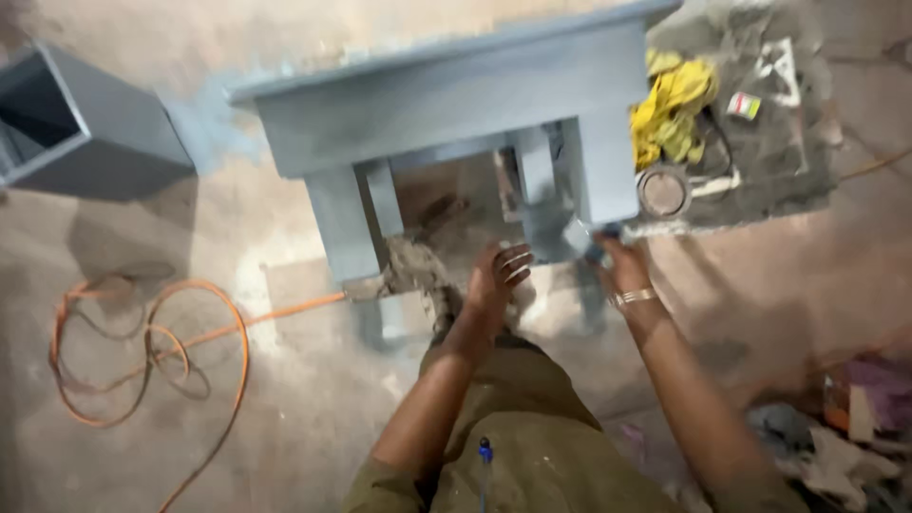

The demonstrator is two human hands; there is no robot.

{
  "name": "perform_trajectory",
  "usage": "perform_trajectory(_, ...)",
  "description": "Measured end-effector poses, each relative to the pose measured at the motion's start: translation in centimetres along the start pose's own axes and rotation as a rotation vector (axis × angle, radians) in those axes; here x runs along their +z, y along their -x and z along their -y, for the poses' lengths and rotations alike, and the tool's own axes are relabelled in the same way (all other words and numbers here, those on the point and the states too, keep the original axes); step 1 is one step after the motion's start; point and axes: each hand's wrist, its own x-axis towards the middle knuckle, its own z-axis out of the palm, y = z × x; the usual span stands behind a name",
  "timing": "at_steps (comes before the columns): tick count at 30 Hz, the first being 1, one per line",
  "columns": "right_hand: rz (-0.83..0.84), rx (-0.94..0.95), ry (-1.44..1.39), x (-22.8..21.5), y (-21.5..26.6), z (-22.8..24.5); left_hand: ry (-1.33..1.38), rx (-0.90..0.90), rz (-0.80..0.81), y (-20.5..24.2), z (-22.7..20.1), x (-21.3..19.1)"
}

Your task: The person sands the surface of a light blue painted wooden stool using a sanding block. They systematically smooth the top, legs, and underside of the stool, frequently rotating the sanding block to use a fresh surface.

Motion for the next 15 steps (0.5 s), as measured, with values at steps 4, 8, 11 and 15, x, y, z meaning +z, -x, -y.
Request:
perform_trajectory(4,-0.112,0.074,-0.241,-2.7,4.2,3.0,-0.032,0.173,0.176,0.2,-1.4,2.5)
perform_trajectory(8,0.001,-0.032,-0.383,-2.9,6.9,8.4,-0.281,0.299,0.226,0.3,-5.9,9.0)
perform_trajectory(11,0.048,-0.128,-0.334,-1.0,8.8,12.6,-0.307,0.272,0.229,0.2,-9.6,16.1)
perform_trajectory(15,0.150,-0.202,-0.360,1.8,10.9,16.9,-0.392,0.313,0.102,0.5,-12.9,22.4)
